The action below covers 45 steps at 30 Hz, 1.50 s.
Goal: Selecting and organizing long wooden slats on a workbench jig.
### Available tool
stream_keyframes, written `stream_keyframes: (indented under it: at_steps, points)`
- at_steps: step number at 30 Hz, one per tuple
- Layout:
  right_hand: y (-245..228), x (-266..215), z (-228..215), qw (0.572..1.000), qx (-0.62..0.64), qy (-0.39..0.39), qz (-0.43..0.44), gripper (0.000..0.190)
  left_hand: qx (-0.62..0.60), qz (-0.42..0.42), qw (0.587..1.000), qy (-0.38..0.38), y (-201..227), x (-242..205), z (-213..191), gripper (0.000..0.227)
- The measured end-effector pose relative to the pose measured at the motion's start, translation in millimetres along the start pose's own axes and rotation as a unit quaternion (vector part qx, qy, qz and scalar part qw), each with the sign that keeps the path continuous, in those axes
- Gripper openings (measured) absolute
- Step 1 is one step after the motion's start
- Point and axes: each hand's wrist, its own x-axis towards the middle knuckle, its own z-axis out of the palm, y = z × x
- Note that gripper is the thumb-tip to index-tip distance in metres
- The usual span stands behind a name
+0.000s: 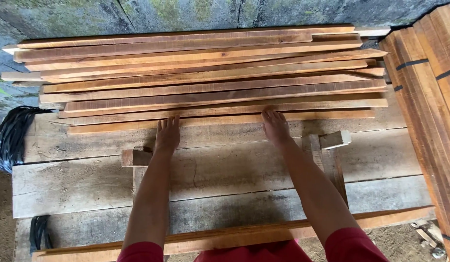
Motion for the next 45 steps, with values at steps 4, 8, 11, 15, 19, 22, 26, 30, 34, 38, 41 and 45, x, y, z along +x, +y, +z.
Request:
stream_keyframes:
  at_steps: [4,8,11,15,19,22,26,30,34,38,41,45]
  points:
    - [3.3,3.2,20.0,1.0,-0.012,0.015,0.012,0.057,0.023,-0.022,0.999,0.024,2.4,15.5,23.2,0.065]
    - [-2.9,6.5,12.2,0.998,-0.05,0.036,0.009,0.05,0.084,0.014,0.976,0.2,1.1,14.8,21.6,0.038]
    - [-7.7,10.8,-9.0,0.996,-0.075,0.045,-0.006,0.043,0.098,0.035,0.971,0.216,-8.9,16.6,33.4,0.049]
    - [-11.8,10.4,-41.9,0.989,-0.09,0.114,-0.042,0.032,0.069,0.002,0.996,0.048,-6.5,12.0,-2.9,0.042]
    - [10.3,13.5,-54.9,0.984,-0.095,0.136,-0.06,0.044,0.106,0.04,0.977,0.179,-7.1,7.3,-44.0,0.048]
    - [22.8,10.9,-77.1,0.984,-0.102,0.137,-0.05,0.038,0.123,0.04,0.968,0.213,0.7,-12.6,-90.7,0.063]
    - [23.7,1.2,-133.0,0.971,-0.125,0.192,-0.07,0.033,0.115,0.058,0.972,0.195,7.7,-37.7,-130.7,0.041]
    - [2.3,-20.2,-194.5,0.966,-0.116,0.224,-0.061,0.022,0.086,0.027,0.983,0.161,16.0,-65.8,-164.8,0.03]
    - [-4.9,-48.8,-214.6,0.972,-0.085,0.2,-0.087,0.014,0.077,0.026,0.977,0.199,24.1,-110.5,-207.1,0.019]
    - [-2.5,-73.3,-229.6,0.991,-0.013,0.104,-0.084,0.02,0.136,0.051,0.97,0.195,19.0,-136.4,-208.8,0.019]
    - [-12.8,-92.5,-255.3,0.993,0.025,0.088,-0.076,0.03,0.14,0.04,0.986,0.083,23.6,-147.6,-210.3,0.043]
    - [-36.1,-117.0,-305.9,0.989,0.052,0.1,-0.095,0.049,-0.037,0.13,0.965,0.224,67.6,-215.8,-304.3,0.04]
